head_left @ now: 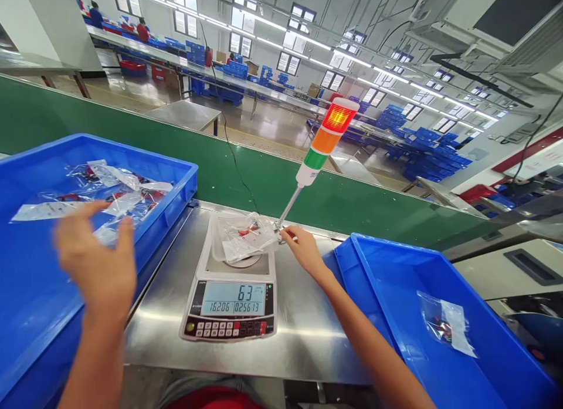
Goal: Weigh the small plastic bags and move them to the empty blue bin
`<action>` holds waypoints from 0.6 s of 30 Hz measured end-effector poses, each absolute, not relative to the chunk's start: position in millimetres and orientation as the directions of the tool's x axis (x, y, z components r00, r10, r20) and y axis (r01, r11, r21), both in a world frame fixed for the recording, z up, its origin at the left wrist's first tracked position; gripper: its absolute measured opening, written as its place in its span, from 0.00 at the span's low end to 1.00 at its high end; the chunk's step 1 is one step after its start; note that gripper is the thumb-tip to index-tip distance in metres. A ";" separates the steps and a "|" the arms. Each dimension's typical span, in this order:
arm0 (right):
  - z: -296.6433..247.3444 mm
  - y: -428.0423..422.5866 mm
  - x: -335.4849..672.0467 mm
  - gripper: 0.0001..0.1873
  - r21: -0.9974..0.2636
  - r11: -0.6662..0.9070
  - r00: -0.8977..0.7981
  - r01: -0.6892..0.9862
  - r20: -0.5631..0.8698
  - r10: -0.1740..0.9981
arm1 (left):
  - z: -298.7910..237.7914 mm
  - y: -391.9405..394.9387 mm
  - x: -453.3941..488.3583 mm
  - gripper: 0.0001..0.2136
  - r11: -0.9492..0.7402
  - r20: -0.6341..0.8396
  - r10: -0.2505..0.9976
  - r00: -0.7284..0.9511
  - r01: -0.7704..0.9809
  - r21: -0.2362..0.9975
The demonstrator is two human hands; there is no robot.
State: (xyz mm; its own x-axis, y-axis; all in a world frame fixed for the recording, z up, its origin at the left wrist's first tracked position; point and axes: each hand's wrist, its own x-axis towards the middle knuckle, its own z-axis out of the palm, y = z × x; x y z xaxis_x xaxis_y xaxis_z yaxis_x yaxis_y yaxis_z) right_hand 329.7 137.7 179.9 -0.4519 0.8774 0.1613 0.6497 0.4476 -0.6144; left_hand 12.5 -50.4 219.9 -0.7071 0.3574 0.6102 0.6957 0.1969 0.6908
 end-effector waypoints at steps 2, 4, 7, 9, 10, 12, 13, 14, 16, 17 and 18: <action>177.3 135.2 326.7 0.17 -0.638 0.436 -0.478 0.634 0.119 0.870 | 214.0 -40.0 45.2 0.19 0.165 0.388 0.586 -0.712 0.574 0.802; 175.8 132.5 324.0 0.19 -0.651 0.431 -0.496 0.625 0.095 0.863 | 203.6 -31.7 68.8 0.19 0.127 0.264 0.715 -0.648 0.491 0.862; 174.1 128.4 321.9 0.18 -0.665 0.419 -0.490 0.619 0.089 0.867 | 189.0 -25.2 84.4 0.19 0.093 0.238 0.769 -0.594 0.472 0.877; 173.4 126.0 321.5 0.17 -0.673 0.412 -0.485 0.614 0.090 0.870 | 184.1 -23.9 86.2 0.19 0.088 0.237 0.775 -0.586 0.471 0.878; 173.5 124.9 321.5 0.17 -0.676 0.410 -0.486 0.613 0.086 0.870 | 183.1 -23.7 86.1 0.19 0.090 0.234 0.776 -0.585 0.471 0.878; 174.6 123.1 321.4 0.17 -0.676 0.408 -0.494 0.614 0.074 0.866 | 183.3 -23.7 85.4 0.19 0.096 0.234 0.772 -0.591 0.472 0.876; 175.7 122.4 321.6 0.17 -0.672 0.410 -0.500 0.616 0.068 0.863 | 184.1 -23.8 85.1 0.19 0.099 0.235 0.769 -0.594 0.474 0.875; 177.1 121.7 322.1 0.18 -0.668 0.412 -0.503 0.620 0.065 0.862 | 185.1 -24.1 84.7 0.19 0.103 0.236 0.767 -0.597 0.477 0.873; 181.1 120.3 325.3 0.20 -0.657 0.412 -0.495 0.631 0.068 0.866 | 187.3 -24.9 84.1 0.18 0.114 0.239 0.760 -0.604 0.486 0.866; 183.8 119.5 328.8 0.21 -0.649 0.408 -0.480 0.642 0.074 0.874 | 188.3 -25.6 83.6 0.18 0.121 0.239 0.757 -0.607 0.491 0.863; 186.9 118.7 334.1 0.22 -0.639 0.402 -0.461 0.656 0.083 0.884 | 189.3 -26.4 83.0 0.18 0.129 0.240 0.754 -0.612 0.495 0.859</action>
State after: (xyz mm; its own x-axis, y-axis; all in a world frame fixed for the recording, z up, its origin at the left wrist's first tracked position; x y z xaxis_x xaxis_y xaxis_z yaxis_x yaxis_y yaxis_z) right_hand 334.1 118.7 186.9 -0.4608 0.8836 0.0829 0.6556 0.4019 -0.6393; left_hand 83.0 -26.4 189.3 -0.6120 0.7537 0.2395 0.4953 0.1291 0.8591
